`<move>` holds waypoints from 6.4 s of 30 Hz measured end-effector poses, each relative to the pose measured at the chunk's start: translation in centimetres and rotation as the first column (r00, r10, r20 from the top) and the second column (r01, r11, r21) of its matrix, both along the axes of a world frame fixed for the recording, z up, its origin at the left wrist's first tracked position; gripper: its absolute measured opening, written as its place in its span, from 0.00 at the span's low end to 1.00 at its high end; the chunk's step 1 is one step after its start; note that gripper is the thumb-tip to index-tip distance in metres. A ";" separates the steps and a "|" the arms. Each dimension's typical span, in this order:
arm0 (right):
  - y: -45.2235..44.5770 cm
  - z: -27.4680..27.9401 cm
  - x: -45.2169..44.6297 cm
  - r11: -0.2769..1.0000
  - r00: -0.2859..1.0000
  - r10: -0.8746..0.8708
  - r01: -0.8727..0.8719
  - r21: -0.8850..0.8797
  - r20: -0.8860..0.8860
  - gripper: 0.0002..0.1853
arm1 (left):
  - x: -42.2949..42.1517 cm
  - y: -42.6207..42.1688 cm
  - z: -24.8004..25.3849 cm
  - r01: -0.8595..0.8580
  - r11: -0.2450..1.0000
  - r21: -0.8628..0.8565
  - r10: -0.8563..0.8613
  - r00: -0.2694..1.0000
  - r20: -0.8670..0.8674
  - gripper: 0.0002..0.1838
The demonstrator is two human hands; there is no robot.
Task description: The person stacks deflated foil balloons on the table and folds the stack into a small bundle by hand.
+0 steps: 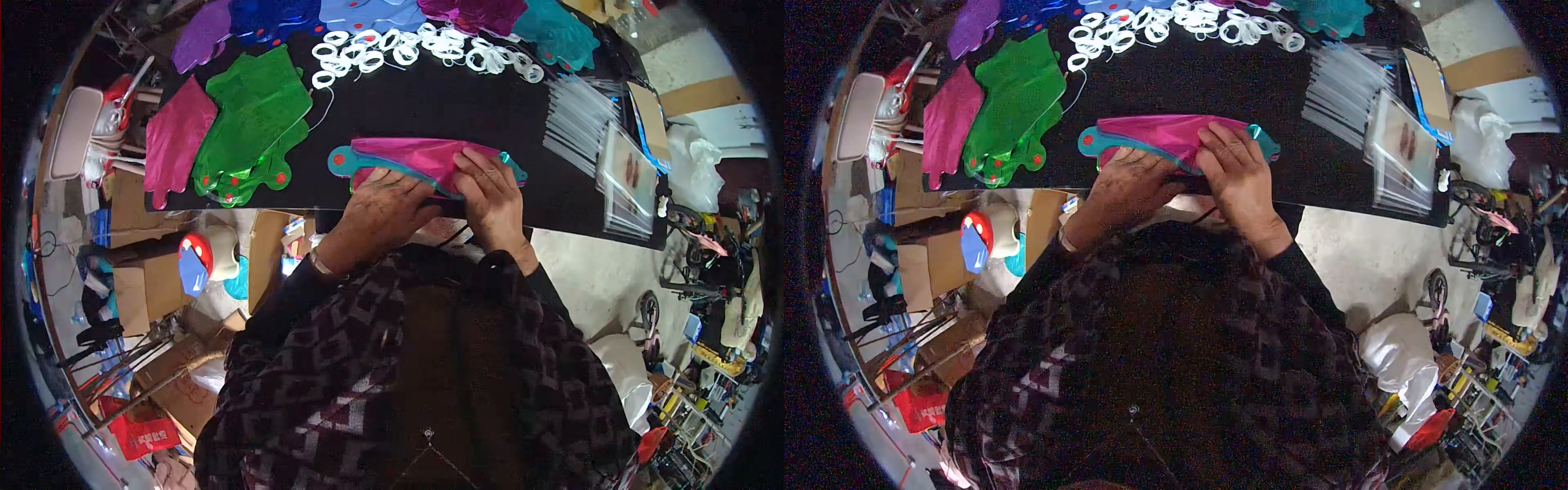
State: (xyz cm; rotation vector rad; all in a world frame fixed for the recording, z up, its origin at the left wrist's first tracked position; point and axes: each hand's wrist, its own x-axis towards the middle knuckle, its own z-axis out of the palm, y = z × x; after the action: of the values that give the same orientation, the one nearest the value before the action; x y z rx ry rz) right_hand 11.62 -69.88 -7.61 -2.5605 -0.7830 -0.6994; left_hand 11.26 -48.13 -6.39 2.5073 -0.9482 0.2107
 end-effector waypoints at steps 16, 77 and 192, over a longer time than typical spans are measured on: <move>0.4 -0.4 0.2 0.997 1.000 -0.010 0.010 -0.073 0.000 0.12 | 0.1 0.2 -0.5 0.003 1.000 -0.016 -0.003 1.000 0.017 0.13; 1.7 -0.6 -0.5 0.973 0.986 -0.118 0.092 -0.212 -0.114 0.24 | 4.3 4.5 -0.1 -0.049 0.998 0.045 0.046 0.997 0.060 0.29; -0.8 2.0 0.9 0.995 1.000 -0.005 0.007 -0.097 0.025 0.21 | 3.6 3.0 -0.3 0.056 0.998 -0.001 -0.056 0.996 0.075 0.24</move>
State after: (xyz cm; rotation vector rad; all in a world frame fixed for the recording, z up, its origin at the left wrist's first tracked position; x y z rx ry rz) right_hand 12.56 -70.67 -5.56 -2.6467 -0.8367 -0.7126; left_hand 14.82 -45.11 -6.69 2.4814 -1.0452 0.2907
